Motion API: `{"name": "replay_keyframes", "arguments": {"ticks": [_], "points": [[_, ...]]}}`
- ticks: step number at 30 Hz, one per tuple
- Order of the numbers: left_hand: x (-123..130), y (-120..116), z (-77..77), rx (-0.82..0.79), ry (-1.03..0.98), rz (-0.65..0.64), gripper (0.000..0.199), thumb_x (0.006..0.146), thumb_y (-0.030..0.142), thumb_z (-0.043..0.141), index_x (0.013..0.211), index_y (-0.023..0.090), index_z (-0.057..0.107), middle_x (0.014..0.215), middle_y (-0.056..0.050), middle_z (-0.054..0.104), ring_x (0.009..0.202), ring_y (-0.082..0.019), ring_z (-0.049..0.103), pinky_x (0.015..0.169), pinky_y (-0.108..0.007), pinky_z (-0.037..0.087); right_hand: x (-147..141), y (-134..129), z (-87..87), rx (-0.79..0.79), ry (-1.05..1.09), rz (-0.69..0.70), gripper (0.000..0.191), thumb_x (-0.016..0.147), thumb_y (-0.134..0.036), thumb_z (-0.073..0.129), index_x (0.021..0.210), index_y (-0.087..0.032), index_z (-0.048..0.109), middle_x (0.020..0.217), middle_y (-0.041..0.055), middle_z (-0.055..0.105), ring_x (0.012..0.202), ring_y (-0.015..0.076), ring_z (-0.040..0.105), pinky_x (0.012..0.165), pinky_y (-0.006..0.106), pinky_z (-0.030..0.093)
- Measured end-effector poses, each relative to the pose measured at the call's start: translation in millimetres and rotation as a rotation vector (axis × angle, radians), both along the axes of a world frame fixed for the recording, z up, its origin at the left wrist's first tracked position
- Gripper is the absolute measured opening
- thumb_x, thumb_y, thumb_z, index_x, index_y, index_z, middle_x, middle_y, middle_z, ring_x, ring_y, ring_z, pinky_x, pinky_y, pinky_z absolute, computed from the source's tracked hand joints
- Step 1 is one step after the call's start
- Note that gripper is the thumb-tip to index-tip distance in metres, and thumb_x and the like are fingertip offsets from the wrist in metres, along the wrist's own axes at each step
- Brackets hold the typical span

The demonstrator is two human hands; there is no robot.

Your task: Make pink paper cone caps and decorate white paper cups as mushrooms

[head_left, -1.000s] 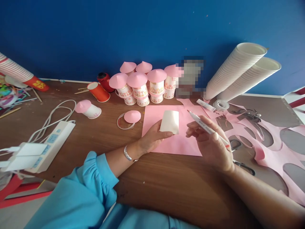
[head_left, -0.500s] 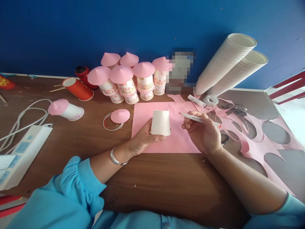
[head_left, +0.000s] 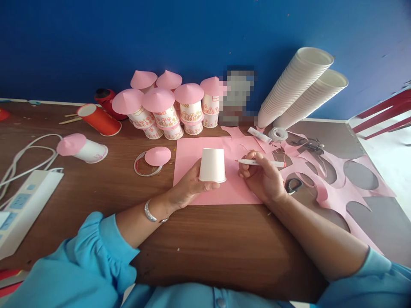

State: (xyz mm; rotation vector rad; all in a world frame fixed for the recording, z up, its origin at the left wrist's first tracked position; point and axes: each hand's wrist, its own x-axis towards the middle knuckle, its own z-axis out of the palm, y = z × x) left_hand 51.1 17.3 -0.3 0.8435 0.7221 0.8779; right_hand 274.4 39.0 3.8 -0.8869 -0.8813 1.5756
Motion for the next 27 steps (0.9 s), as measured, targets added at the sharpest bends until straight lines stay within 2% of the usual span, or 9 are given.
{"name": "replay_keyframes", "arguments": {"ticks": [8,15,22,27], "points": [[0.7,0.2,-1.0,0.007,-0.02,0.008,0.059,0.071,0.025,0.091,0.122,0.021,0.062,0.112,-0.006,0.069,0.107,-0.024,0.062,0.097,-0.039,0.045,-1.3,-5.1,1.8,0.064,0.007,0.024,0.03,0.087,-0.039,0.078,0.072,-0.024,0.057,0.06,-0.005,0.053,0.053,0.013,0.047,0.055,0.029,0.042],[2.8,1.1,0.5,-0.001,-0.138,0.016,0.046,0.076,0.025,0.086,0.117,0.021,0.065,0.106,-0.005,0.071,0.103,-0.024,0.066,0.103,-0.045,0.045,-3.0,-5.2,2.4,0.053,0.02,0.019,0.024,0.086,-0.041,0.077,0.076,-0.023,0.065,0.061,-0.0033,0.057,0.053,0.0131,0.047,0.055,0.03,0.041],[3.2,1.9,-2.1,-0.022,-0.117,0.033,0.052,0.075,0.022,0.088,0.12,0.022,0.063,0.111,-0.006,0.071,0.106,-0.023,0.066,0.102,-0.044,0.047,-8.0,-19.3,13.8,0.118,0.05,0.076,0.019,0.088,-0.039,0.079,0.083,-0.023,0.072,0.066,-0.0015,0.064,0.058,0.0133,0.056,0.057,0.028,0.044],[3.2,2.3,-1.0,-0.014,-0.1,0.019,0.054,0.074,0.023,0.09,0.12,0.022,0.062,0.109,-0.006,0.073,0.105,-0.023,0.065,0.101,-0.044,0.047,-11.2,-23.9,12.2,0.106,0.011,0.112,0.023,0.087,-0.043,0.08,0.084,-0.021,0.074,0.067,0.0001,0.066,0.06,0.0137,0.058,0.057,0.028,0.045]]}}
